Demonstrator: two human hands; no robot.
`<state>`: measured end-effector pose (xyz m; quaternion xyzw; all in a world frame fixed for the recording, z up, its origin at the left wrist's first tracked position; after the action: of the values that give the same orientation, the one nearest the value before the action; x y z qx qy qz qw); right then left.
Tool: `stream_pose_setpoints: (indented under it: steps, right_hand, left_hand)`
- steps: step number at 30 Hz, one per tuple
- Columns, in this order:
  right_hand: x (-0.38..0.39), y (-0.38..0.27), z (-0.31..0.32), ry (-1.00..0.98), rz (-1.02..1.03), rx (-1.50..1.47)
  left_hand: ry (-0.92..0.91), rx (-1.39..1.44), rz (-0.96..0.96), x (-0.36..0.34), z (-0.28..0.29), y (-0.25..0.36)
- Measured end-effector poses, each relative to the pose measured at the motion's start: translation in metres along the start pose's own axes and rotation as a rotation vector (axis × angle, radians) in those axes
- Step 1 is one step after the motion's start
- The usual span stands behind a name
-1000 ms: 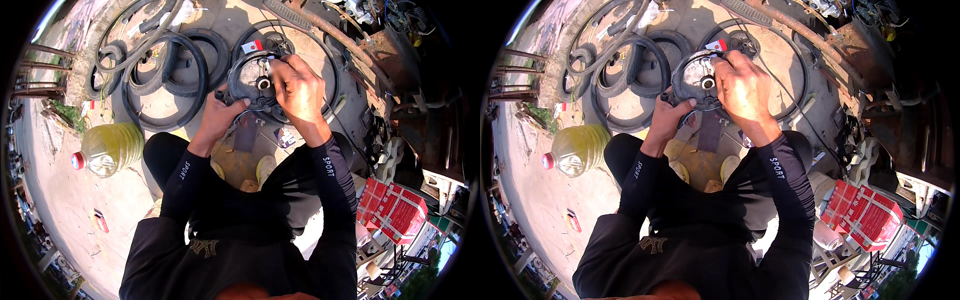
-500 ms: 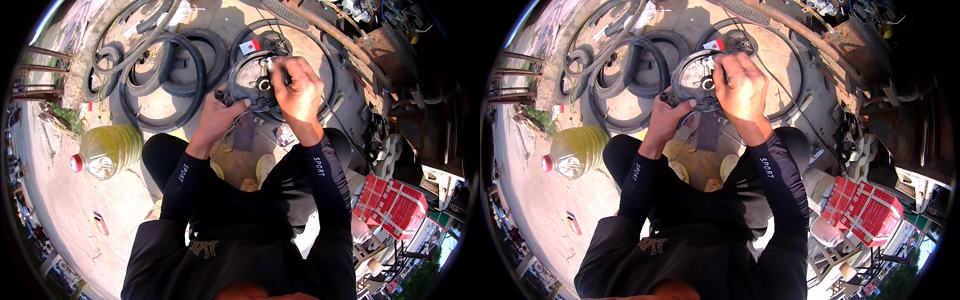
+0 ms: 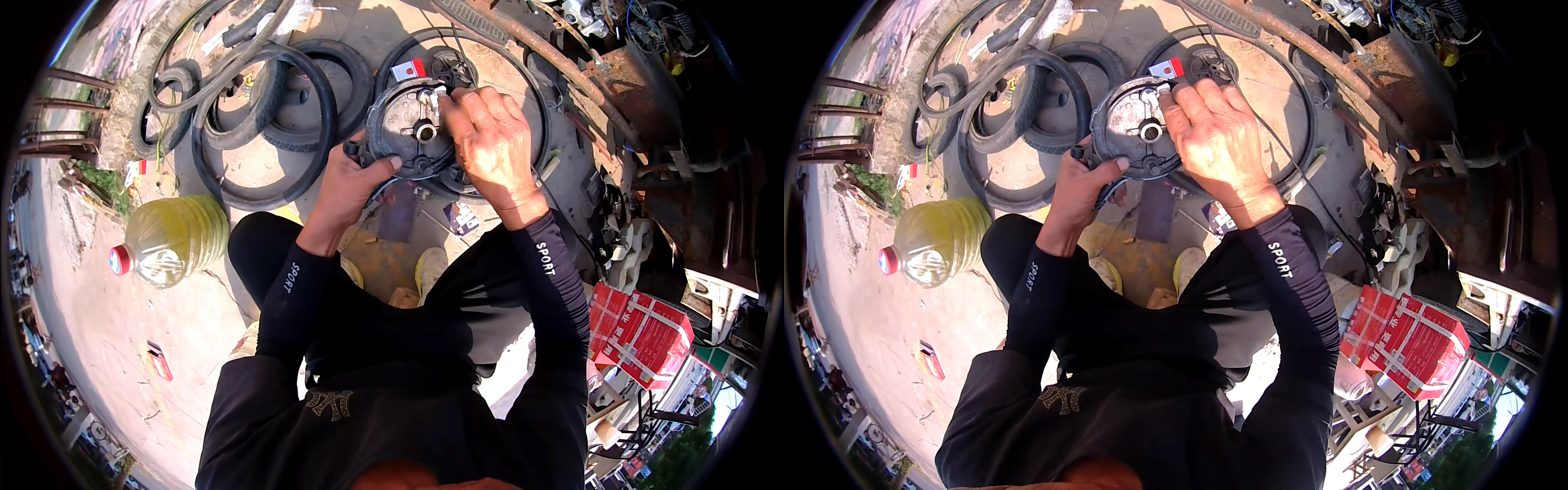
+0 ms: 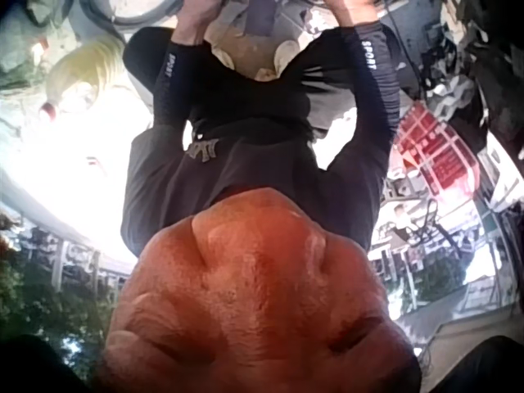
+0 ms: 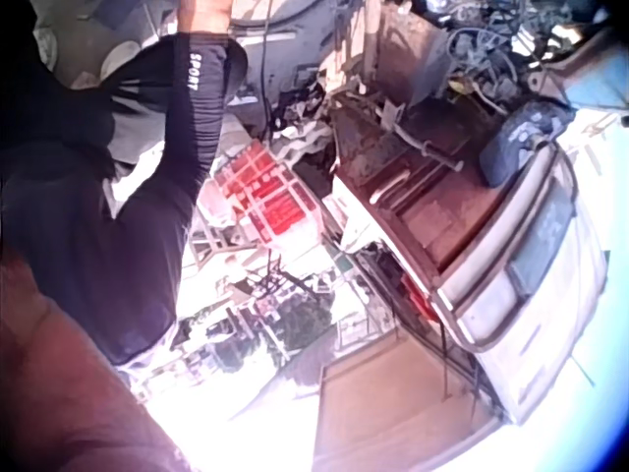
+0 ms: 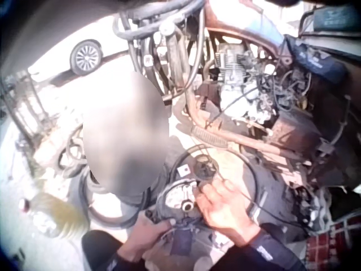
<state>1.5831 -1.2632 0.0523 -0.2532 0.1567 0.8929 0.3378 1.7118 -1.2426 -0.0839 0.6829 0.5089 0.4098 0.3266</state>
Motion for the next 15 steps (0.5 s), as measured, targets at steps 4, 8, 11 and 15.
stream_pose_setpoints:
  steps: [4,8,11,15]
  right_hand:
    - [0.002,-0.005,-0.004,-0.018,-0.032,0.121]
    - [0.009,-0.005,-0.007,-0.079,-0.039,0.133]
    - [0.019,-0.008,-0.007,-0.079,-0.057,0.123]
    - [0.029,0.005,-0.007,-0.012,-0.230,-0.140]
  left_hand:
    - [-0.026,-0.020,-0.018,-0.005,0.001,-0.005]
    - [0.017,-0.051,-0.059,-0.006,0.004,-0.001]
    - [0.018,-0.062,-0.067,-0.006,0.008,0.002]
    - [0.087,0.062,-0.066,-0.009,0.007,0.000]
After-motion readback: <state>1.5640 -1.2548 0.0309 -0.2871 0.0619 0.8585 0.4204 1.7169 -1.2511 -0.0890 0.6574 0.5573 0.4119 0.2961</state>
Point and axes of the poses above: each hand's wrist, its own x-axis away from the middle knuckle, its own z-axis out of the back of the hand, y = z × x, the point moved 10 cm from there along -x, towards the middle knuckle, and after that the axes turned 1 degree about z, right-handed, at the moved point
